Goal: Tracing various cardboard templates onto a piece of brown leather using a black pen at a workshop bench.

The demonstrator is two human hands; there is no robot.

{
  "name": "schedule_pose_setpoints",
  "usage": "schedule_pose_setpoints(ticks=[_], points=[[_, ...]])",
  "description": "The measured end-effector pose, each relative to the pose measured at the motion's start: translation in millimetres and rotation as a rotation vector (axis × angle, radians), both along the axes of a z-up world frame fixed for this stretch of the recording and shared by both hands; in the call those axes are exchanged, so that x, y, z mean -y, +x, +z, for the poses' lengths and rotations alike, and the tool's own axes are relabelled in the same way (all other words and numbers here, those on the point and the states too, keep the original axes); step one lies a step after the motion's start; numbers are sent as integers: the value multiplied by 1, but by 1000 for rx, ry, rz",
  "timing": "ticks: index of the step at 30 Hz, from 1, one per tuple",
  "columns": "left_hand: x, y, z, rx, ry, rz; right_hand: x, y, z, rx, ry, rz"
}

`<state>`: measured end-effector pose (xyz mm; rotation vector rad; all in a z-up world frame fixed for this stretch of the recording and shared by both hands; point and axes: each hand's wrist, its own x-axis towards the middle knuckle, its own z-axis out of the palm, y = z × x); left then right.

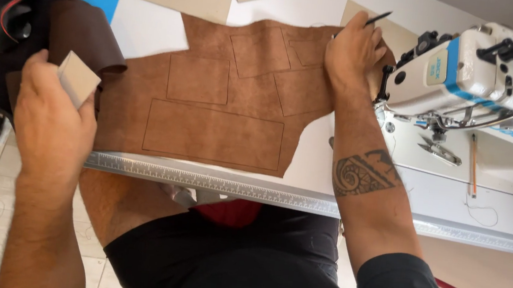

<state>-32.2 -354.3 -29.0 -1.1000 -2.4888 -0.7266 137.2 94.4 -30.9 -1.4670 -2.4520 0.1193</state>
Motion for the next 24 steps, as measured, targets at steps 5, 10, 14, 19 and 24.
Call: schedule_pose_setpoints(ticks=[5,10,14,19,24], points=[[-2,4,-3,-15,-24,52,17,6,-7,-98,78,278],[-4,6,0,54,-31,57,29,9,1,-98,119,356],[-7,8,5,93,42,37,12,11,-10,-136,260,443],[-8,12,3,83,172,62,4,8,1,-162,353,482],[-7,22,2,37,243,71,21,1,61,-118,385,512]])
